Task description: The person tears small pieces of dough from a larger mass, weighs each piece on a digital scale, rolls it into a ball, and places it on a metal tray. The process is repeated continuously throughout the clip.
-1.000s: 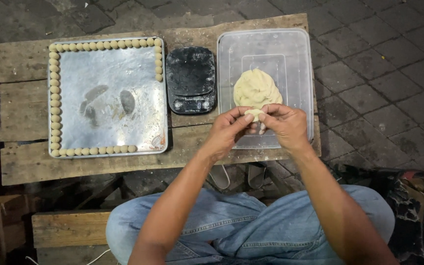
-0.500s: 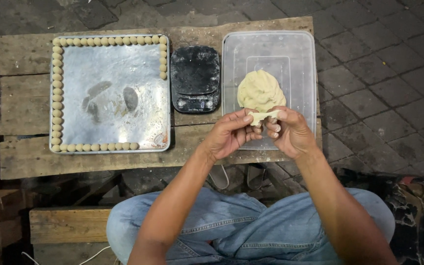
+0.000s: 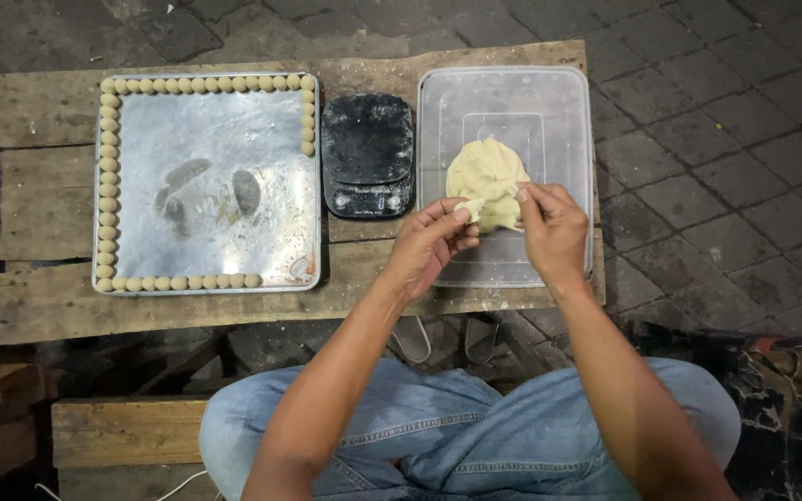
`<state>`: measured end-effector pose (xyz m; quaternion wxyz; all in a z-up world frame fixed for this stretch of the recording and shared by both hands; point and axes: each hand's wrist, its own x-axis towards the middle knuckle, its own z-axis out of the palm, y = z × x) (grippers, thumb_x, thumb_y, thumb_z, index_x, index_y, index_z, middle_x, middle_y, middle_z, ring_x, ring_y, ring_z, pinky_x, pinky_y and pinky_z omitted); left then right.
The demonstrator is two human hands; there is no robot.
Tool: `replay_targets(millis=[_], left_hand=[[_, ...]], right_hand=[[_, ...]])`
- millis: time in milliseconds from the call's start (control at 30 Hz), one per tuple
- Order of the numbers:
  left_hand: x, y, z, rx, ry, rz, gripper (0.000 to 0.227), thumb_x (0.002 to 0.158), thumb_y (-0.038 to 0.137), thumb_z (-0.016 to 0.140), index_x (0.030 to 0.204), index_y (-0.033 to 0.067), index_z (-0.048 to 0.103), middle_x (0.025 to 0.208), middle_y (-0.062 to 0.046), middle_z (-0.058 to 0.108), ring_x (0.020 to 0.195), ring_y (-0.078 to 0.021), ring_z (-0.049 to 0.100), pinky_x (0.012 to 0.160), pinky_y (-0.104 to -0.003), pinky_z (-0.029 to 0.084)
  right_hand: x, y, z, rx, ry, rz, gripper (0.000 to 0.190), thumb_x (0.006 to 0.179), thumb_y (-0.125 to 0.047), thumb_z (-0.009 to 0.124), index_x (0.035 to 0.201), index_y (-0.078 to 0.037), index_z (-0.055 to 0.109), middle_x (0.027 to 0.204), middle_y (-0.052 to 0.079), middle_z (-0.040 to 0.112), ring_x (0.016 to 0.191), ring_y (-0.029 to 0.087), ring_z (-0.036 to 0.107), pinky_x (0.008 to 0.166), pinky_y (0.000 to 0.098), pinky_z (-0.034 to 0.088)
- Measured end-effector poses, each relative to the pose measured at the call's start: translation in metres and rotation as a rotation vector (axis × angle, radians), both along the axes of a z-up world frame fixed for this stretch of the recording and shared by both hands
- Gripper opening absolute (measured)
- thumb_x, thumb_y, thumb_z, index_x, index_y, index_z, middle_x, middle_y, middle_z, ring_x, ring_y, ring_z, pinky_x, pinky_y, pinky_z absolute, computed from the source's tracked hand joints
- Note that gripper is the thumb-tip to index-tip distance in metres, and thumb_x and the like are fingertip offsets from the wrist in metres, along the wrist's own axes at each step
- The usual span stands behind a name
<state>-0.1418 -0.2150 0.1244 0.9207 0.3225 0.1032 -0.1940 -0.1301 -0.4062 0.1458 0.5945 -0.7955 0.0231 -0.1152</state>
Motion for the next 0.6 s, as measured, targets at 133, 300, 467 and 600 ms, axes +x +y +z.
replay_targets(millis=[133,300,467,600], left_hand=[[-0.003,-0.004,0.008,0.056,-0.013,0.026,0.030,0.095,0.010,0.074,0.120,-0.0043,0.066,0.100,-0.014,0.075,0.087,-0.0220,0.078,0.081,-0.031,0.067],[-0.006,-0.005,0.015,0.093,-0.014,0.027,0.030,0.095,0.008,0.074,0.120,-0.0068,0.065,0.098,-0.012,0.072,0.084,-0.0208,0.078,0.077,-0.028,0.067],[-0.006,-0.008,0.015,0.150,0.012,0.050,0.032,0.093,0.008,0.077,0.120,-0.0064,0.067,0.095,-0.012,0.071,0.082,-0.0207,0.078,0.075,-0.028,0.068],[-0.003,-0.006,0.022,0.170,0.020,0.102,0.034,0.093,0.009,0.077,0.122,-0.0065,0.067,0.094,-0.011,0.069,0.081,-0.0197,0.076,0.075,-0.027,0.068]], right_hand=[[0.006,-0.008,-0.029,-0.412,-0.146,0.012,0.011,0.096,-0.008,0.081,0.106,-0.005,0.082,0.093,0.012,0.072,0.073,0.024,0.068,0.066,0.0332,0.055],[0.006,-0.013,-0.043,-0.448,-0.056,-0.023,0.016,0.081,-0.006,0.089,0.094,-0.011,0.082,0.083,0.004,0.068,0.067,0.018,0.062,0.063,0.0303,0.053],[0.001,-0.007,-0.028,-0.561,0.006,-0.040,0.019,0.082,-0.003,0.082,0.097,-0.014,0.082,0.086,0.005,0.071,0.071,0.021,0.068,0.063,0.0324,0.055],[-0.008,0.006,0.012,-0.708,-0.056,-0.075,0.036,0.089,-0.009,0.071,0.124,-0.010,0.078,0.088,0.012,0.069,0.076,0.031,0.071,0.064,0.0469,0.056]])
